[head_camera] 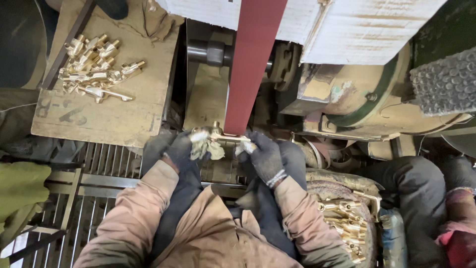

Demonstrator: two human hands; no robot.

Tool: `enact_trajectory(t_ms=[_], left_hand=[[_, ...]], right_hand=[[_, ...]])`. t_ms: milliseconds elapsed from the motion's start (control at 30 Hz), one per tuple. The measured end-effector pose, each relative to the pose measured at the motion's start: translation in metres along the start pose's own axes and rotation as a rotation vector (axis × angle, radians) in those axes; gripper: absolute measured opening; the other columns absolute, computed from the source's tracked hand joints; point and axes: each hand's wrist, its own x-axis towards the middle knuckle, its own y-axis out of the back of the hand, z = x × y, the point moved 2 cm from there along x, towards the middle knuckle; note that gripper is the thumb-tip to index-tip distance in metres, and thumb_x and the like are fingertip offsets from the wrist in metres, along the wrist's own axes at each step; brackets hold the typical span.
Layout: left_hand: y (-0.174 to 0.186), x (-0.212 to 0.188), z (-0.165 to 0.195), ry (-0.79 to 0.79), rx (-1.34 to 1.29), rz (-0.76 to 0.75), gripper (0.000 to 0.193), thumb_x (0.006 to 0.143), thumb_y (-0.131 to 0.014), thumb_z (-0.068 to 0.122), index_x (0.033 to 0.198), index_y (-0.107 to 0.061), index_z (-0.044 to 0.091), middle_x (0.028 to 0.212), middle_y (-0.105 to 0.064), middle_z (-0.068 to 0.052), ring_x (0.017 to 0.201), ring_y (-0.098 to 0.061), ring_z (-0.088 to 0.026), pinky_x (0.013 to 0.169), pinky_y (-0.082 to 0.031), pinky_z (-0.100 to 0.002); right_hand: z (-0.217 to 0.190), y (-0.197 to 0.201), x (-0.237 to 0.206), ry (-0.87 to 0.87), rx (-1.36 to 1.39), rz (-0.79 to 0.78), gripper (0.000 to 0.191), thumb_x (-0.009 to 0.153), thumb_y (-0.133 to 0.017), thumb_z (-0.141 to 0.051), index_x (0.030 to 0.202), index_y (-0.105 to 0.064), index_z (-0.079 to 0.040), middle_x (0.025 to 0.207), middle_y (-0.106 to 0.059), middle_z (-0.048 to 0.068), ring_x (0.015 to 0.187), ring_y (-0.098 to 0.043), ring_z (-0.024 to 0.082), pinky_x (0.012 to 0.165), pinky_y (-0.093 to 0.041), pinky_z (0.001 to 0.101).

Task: The person sits at a belt sander and repeatedly presses small brass-colored metal parts against the moving belt using a cloth. They pick up parts from a pile on their lap, sand them, and place them on a nearby surface.

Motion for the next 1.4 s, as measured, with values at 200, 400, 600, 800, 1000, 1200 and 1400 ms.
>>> enact_trajectory(t_ms=[200, 400, 600, 800, 1000, 1200, 1400], left_hand=[[-0.020, -0.018, 0.006, -0.193, 0.236, -0.076, 0.043, 0.088, -0.062, 0.002, 0.131, -0.061, -0.002, 0.101, -0.073, -0.017, 0.071, -0.072, -0.022, 0.059, -0.057, -0.032], [-0.013, 0.009, 0.005, -0.163, 0.222, 0.091, 0.028, 0.093, -0.066, 0.005, 0.117, -0.069, -0.007, 0.096, -0.074, -0.014, 0.074, -0.073, -0.022, 0.063, -0.062, -0.035], [-0.010, 0.030, 0.001, -0.055, 0.081, 0.202, 0.019, 0.091, -0.065, 0.011, 0.108, -0.069, 0.002, 0.084, -0.072, -0.011, 0.064, -0.071, -0.023, 0.052, -0.059, -0.037], [-0.006, -0.004, -0.012, -0.072, 0.060, -0.017, 0.028, 0.095, -0.069, 0.011, 0.120, -0.068, -0.002, 0.094, -0.074, -0.014, 0.070, -0.070, -0.018, 0.057, -0.056, -0.031], [-0.023, -0.083, -0.050, -0.286, 0.325, -0.210, 0.048, 0.086, -0.071, 0.005, 0.132, -0.058, -0.002, 0.114, -0.074, -0.011, 0.097, -0.074, -0.017, 0.082, -0.062, -0.030], [-0.042, -0.128, -0.082, -0.162, 0.660, -0.380, 0.058, 0.083, -0.079, -0.004, 0.138, -0.058, -0.004, 0.116, -0.069, -0.010, 0.102, -0.069, -0.016, 0.085, -0.060, -0.031], [-0.022, -0.114, -0.065, -0.097, 0.277, -0.262, 0.054, 0.086, -0.071, 0.001, 0.136, -0.053, -0.002, 0.109, -0.068, -0.006, 0.096, -0.069, -0.014, 0.082, -0.060, -0.031]], right_hand=[[-0.015, 0.010, -0.012, 0.291, -0.219, -0.029, 0.037, 0.095, -0.063, -0.002, 0.131, -0.064, 0.003, 0.116, -0.072, 0.009, 0.099, -0.067, 0.011, 0.087, -0.056, 0.0262], [0.001, 0.010, 0.013, 0.104, -0.006, -0.052, 0.029, 0.097, -0.059, -0.006, 0.124, -0.069, 0.002, 0.094, -0.077, 0.007, 0.080, -0.069, 0.011, 0.074, -0.057, 0.0269], [0.012, 0.013, 0.030, 0.070, -0.256, 0.053, 0.019, 0.095, -0.068, -0.008, 0.108, -0.073, 0.005, 0.085, -0.075, 0.008, 0.073, -0.068, 0.011, 0.067, -0.056, 0.0265], [-0.019, 0.017, -0.012, 0.017, -0.183, 0.008, 0.023, 0.097, -0.066, -0.014, 0.114, -0.073, 0.001, 0.090, -0.075, 0.010, 0.077, -0.069, 0.017, 0.069, -0.055, 0.0279], [-0.042, -0.001, -0.105, -0.344, 0.954, -0.217, 0.049, 0.086, -0.064, -0.029, 0.129, -0.060, -0.007, 0.125, -0.069, 0.012, 0.112, -0.068, 0.028, 0.093, -0.055, 0.0387], [-0.010, -0.001, -0.126, -0.289, 0.909, -0.088, 0.041, 0.095, -0.063, -0.029, 0.124, -0.061, 0.001, 0.115, -0.071, 0.012, 0.105, -0.069, 0.026, 0.096, -0.056, 0.0408], [0.003, 0.018, -0.130, -0.082, 0.290, -0.333, 0.032, 0.104, -0.059, -0.028, 0.110, -0.068, 0.002, 0.094, -0.071, 0.005, 0.082, -0.064, 0.014, 0.072, -0.053, 0.0294]])
